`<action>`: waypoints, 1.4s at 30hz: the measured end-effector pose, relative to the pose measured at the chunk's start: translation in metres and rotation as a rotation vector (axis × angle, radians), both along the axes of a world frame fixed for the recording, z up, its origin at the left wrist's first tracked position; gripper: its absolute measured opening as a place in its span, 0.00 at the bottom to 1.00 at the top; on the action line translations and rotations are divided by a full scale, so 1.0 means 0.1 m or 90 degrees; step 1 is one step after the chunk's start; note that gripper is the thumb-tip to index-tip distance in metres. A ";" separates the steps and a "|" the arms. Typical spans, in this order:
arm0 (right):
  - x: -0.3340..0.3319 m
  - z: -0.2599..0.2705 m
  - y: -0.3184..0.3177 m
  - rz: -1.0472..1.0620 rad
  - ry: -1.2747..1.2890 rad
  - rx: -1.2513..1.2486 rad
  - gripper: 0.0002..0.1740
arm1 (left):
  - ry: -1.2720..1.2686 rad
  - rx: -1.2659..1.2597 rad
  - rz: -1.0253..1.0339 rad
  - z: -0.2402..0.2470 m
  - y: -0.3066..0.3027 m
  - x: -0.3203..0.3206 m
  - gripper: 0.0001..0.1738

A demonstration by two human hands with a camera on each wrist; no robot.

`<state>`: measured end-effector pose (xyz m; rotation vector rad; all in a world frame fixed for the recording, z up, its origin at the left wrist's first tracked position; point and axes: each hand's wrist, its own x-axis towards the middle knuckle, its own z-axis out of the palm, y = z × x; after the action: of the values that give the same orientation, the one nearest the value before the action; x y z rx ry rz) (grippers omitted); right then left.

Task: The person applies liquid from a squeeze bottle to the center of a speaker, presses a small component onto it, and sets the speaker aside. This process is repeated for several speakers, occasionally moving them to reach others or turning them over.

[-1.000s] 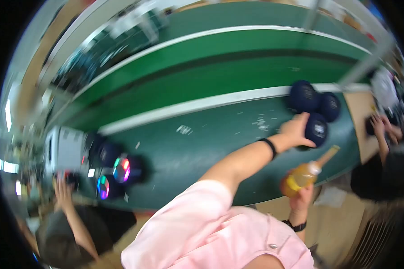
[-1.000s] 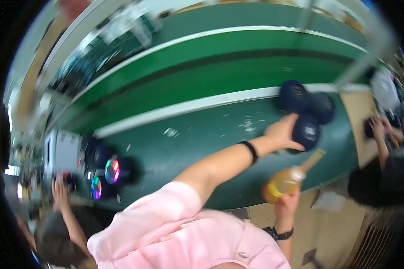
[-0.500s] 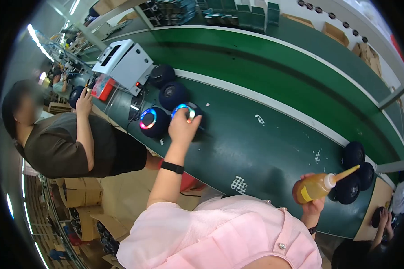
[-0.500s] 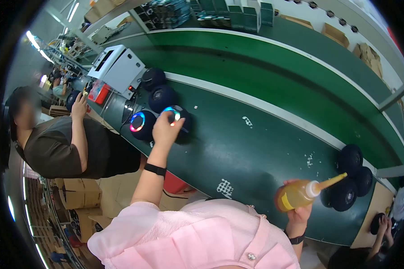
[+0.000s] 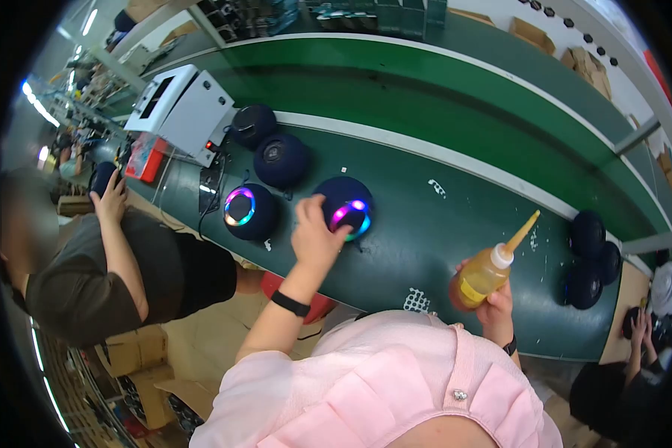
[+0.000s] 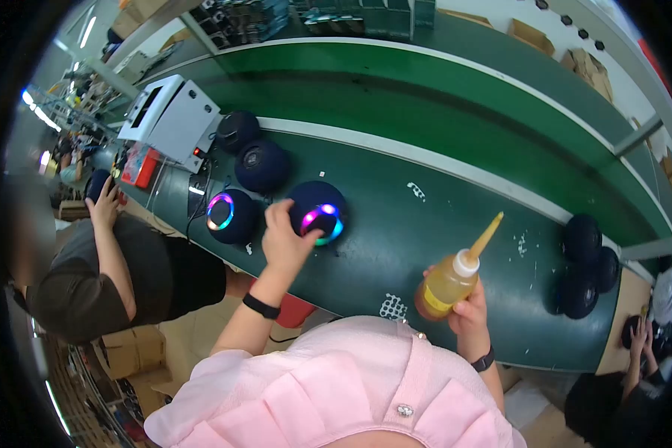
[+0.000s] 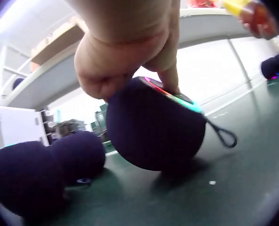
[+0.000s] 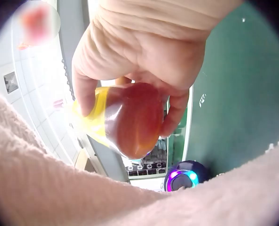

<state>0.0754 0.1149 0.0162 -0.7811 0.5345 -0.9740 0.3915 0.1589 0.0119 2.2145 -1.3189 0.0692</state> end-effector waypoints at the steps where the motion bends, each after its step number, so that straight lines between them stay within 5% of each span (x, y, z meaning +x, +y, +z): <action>1: 0.03 0.00 0.02 -0.010 -0.006 0.011 0.44 | -0.031 -0.015 -0.079 -0.04 0.05 -0.11 0.40; 7: 0.03 -0.06 0.11 -0.032 0.002 0.023 0.43 | 0.004 -0.021 -0.206 -0.05 0.21 -0.35 0.39; 9: 0.00 -0.07 0.18 -0.020 0.014 0.033 0.43 | 0.182 0.084 -0.222 0.08 0.33 -0.33 0.43; 15: 0.03 -0.08 0.27 -0.031 0.042 0.039 0.42 | 0.145 0.141 -0.131 0.10 0.38 -0.21 0.51; 23: 0.09 -0.07 0.24 -0.007 0.014 0.060 0.42 | 0.132 0.124 -0.270 -0.35 0.04 -0.61 0.56; 33: -0.21 -0.05 0.39 0.020 -0.023 0.113 0.44 | 0.106 0.164 -0.364 -0.09 -0.51 -0.71 0.47; 42: -0.23 -0.07 0.51 0.023 0.010 0.147 0.45 | 0.331 0.217 -0.426 -0.09 -0.73 -0.36 0.34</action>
<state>0.0522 0.1658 0.0092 -0.5899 0.6327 -0.8563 0.3552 0.0859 0.0024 1.7302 -1.7532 -0.9682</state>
